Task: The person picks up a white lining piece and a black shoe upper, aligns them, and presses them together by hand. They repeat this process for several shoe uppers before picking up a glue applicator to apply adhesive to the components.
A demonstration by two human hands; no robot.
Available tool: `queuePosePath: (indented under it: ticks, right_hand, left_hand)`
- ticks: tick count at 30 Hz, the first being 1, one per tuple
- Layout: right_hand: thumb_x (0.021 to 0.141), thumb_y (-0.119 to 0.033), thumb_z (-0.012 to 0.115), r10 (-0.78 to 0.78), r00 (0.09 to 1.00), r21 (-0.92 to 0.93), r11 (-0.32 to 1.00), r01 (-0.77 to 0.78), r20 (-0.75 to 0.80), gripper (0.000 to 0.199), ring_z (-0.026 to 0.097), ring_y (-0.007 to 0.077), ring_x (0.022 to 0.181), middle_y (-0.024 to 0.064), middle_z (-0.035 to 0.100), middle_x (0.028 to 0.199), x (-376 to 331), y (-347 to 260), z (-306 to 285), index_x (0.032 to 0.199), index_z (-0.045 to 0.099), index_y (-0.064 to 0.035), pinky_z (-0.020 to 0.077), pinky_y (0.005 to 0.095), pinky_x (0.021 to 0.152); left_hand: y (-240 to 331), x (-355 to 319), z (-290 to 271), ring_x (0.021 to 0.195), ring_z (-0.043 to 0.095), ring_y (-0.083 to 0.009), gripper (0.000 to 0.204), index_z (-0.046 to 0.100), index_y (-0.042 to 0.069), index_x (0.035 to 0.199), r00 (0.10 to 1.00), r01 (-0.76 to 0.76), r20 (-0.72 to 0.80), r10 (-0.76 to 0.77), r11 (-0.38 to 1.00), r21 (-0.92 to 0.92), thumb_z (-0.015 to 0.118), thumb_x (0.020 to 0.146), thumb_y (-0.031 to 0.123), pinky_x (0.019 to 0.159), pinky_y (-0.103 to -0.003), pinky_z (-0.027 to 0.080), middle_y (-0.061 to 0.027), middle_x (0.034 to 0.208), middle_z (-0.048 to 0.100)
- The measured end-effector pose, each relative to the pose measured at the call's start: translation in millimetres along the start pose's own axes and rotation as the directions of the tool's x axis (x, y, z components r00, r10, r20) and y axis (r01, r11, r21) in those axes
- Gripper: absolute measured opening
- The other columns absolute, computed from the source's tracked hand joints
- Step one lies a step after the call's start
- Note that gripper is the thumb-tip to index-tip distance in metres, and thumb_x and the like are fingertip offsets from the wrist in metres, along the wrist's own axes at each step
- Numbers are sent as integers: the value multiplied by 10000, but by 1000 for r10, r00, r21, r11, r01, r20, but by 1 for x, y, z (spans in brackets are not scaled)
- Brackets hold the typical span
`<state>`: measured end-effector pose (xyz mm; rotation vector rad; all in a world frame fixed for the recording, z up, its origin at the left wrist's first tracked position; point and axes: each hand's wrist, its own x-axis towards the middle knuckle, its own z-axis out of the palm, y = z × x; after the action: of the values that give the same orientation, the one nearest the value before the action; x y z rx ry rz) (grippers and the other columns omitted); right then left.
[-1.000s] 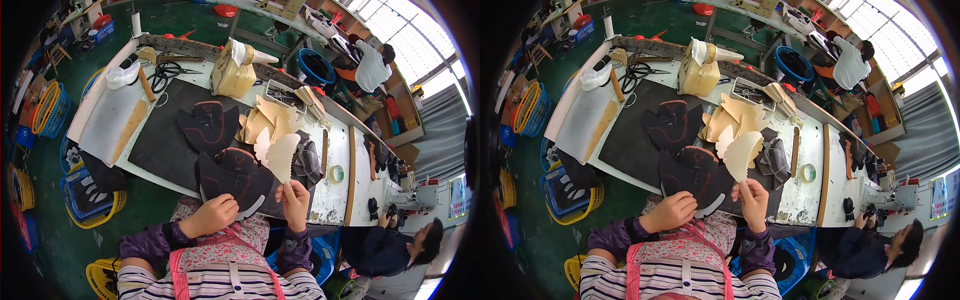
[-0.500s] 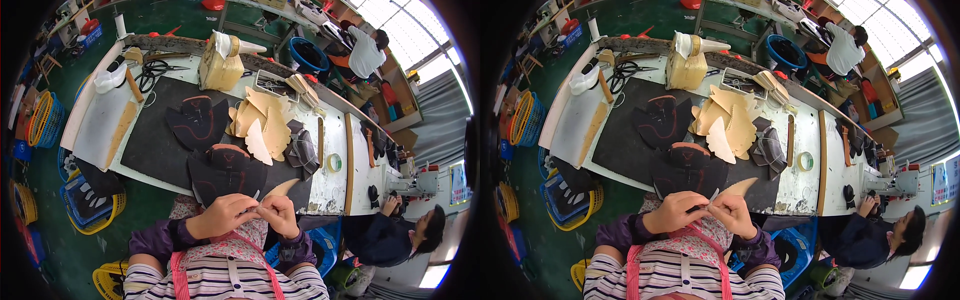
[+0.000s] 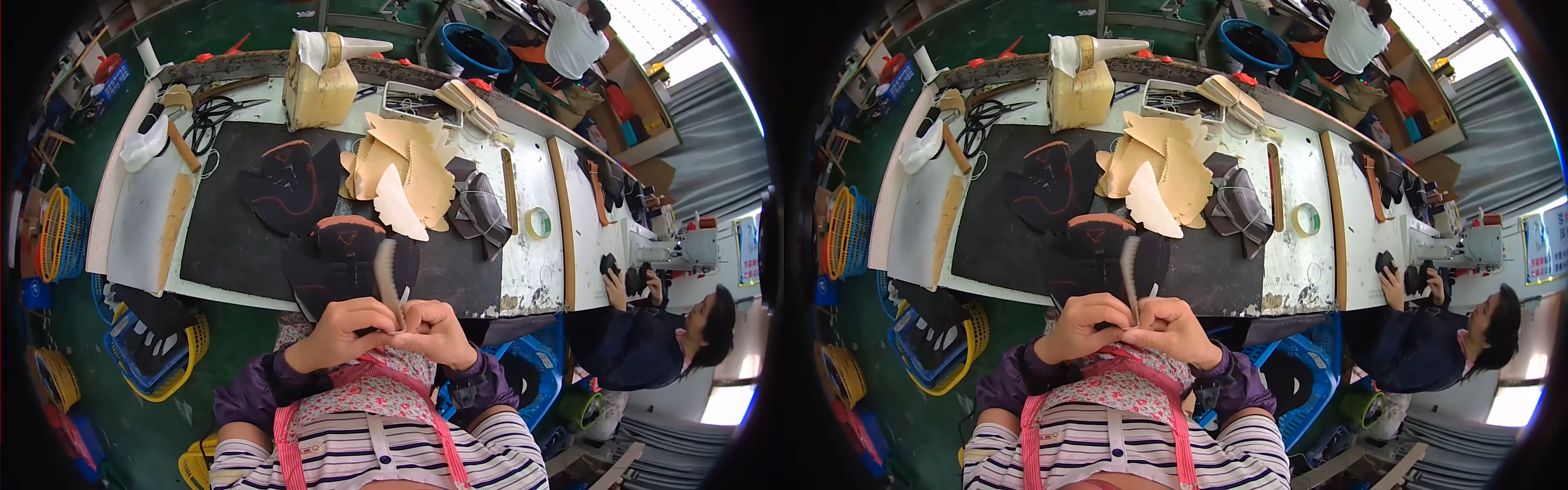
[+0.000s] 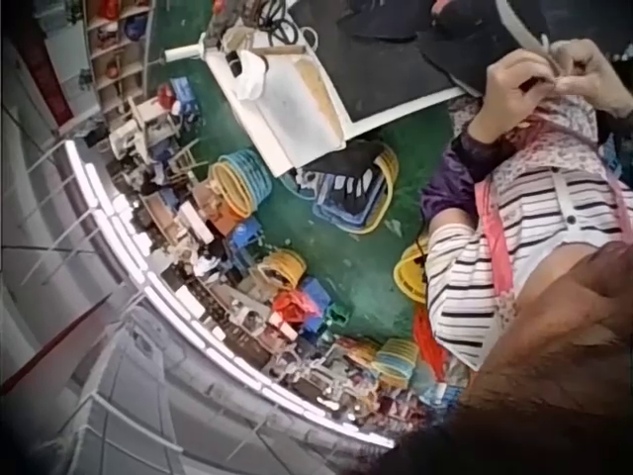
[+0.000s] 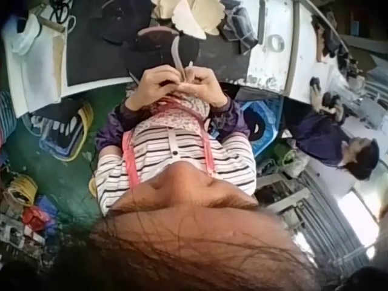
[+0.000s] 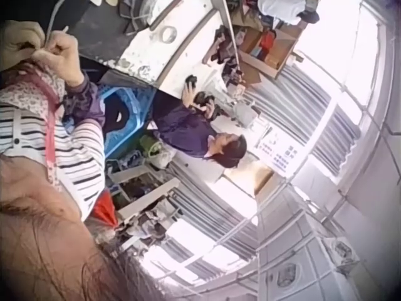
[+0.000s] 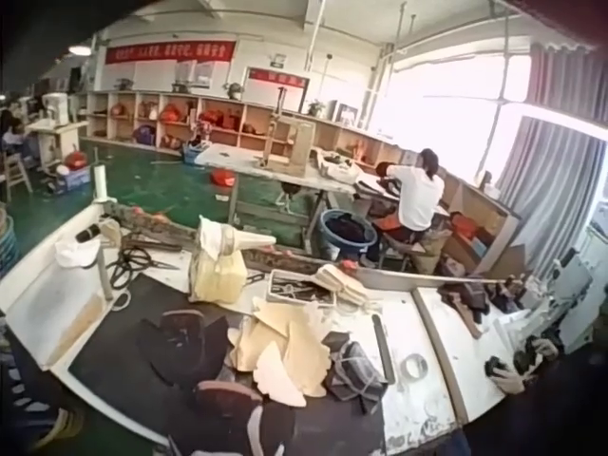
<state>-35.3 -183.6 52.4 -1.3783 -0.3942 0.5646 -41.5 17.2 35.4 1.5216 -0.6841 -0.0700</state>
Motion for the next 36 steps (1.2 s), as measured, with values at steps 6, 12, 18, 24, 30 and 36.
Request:
queuePosePath:
  ticks: [6,12,18,24,30,36]
  right_hand:
    - [747,121,603,-188,969,186,958,217,-162,285,528,149,803,130,600,910,-8,8,-14,561,449,-31,396,235,675]
    - [754,100,578,-61,926,-53,998,44,-372,359,565,159,743,154,624,872,-70,40,-74,531,329,-30,426,252,639]
    - [708,69,644,144,989,-759,638,-127,-44,202,605,244,736,166,610,830,-70,0,-50,792,489,-30,481,305,644]
    - [721,24,694,-490,867,-650,631,423,88,243,611,252,748,145,608,906,1,-23,5,898,538,-33,478,276,648]
    - [775,-3,673,-422,903,-386,849,361,-83,168,610,223,740,145,604,907,22,-2,13,910,574,-7,472,274,629]
    - [774,-20,676,-158,957,-513,858,11,-244,136,602,181,699,140,605,876,20,29,22,897,627,8,462,267,582]
  left_hand:
    - [-16,-16,-5,877,629,-232,98,553,11,836,916,205,-56,-397,583,-786,634,812,62,802,-316,498,-180,996,625]
    - [-15,-36,-28,892,596,-215,91,514,18,842,876,230,43,-481,337,-913,538,859,104,817,-308,472,-177,982,601]
    - [-12,-43,-23,876,578,-208,88,526,10,894,909,196,-9,-417,445,-874,529,853,88,808,-296,454,-139,964,585]
    - [24,-15,-3,825,548,-118,190,551,-7,1045,968,207,207,-142,919,-335,519,909,121,757,-246,454,-63,961,559]
    - [6,-44,-44,811,563,-70,197,567,-9,1012,712,568,-189,-676,713,-412,619,878,125,731,-223,460,-26,901,603]
    - [-20,-68,-34,683,558,-36,208,576,-25,939,651,438,-432,-624,774,-457,701,816,88,615,-169,444,8,782,610]
